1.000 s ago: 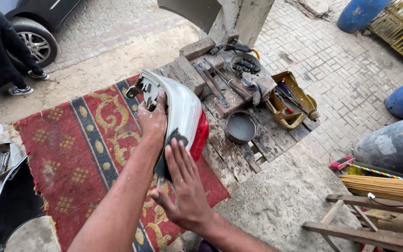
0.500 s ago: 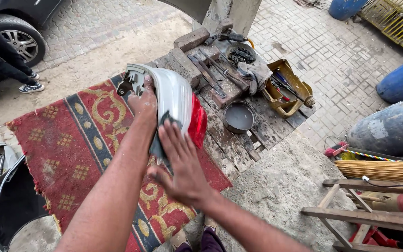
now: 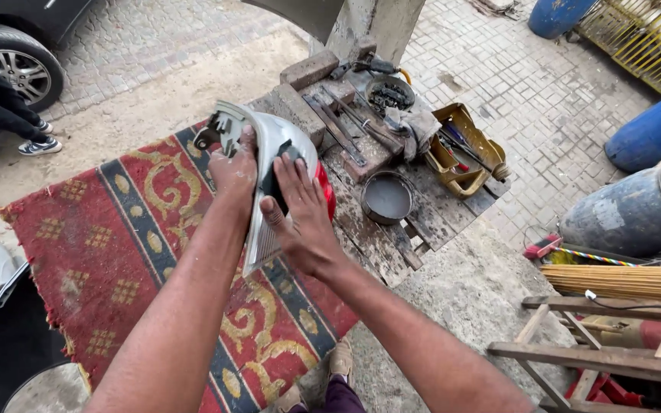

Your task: The person scrubs a car taillight with a black sponge, working over a patterned rug on a workbench. They scrub the clear and red lens sections, then flip the taillight to scrub the back housing and mounting tabs.

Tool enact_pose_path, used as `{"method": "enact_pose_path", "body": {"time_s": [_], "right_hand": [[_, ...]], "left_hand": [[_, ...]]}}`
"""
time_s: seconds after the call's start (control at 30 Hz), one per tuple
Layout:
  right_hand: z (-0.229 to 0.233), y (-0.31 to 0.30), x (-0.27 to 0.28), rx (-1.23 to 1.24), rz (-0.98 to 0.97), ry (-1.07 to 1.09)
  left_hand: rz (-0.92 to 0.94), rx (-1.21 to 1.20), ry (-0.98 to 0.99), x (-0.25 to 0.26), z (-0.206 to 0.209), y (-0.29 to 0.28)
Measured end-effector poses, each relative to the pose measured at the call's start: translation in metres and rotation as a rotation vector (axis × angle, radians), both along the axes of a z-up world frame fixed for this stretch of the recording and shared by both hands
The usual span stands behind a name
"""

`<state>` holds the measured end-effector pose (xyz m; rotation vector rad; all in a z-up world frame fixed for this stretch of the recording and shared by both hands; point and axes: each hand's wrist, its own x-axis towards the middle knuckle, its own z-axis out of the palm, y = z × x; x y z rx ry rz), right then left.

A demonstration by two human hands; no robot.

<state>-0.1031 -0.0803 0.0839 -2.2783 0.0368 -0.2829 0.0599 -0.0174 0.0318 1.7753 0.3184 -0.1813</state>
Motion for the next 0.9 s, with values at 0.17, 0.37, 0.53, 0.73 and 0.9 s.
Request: {"method": "enact_pose_path", "body": {"time_s": [0.17, 0.37, 0.53, 0.73, 0.9], "right_hand": [[0.009, 0.025, -0.031, -0.034, 0.100, -0.007], [-0.009, -0.053, 0.052, -0.084, -0.038, -0.071], [0.031, -0.049, 0.043, -0.023, -0.057, 0.001], [0.018, -0.084, 0.087, 0.170, -0.078, 0.119], [0.053, -0.053, 0.045, 0.116, -0.021, 0.119]], "left_hand": [[-0.109, 0.053, -0.041, 0.047, -0.036, -0.006], [-0.372, -0.124, -0.034, 0.026, -0.005, 0.009], [-0.471, -0.137, 0.039, 0.018, 0.036, 0.014], [-0.474, -0.138, 0.148, 0.009, 0.054, 0.015], [-0.482, -0.073, 0.122, 0.000, 0.046, 0.017]]}}
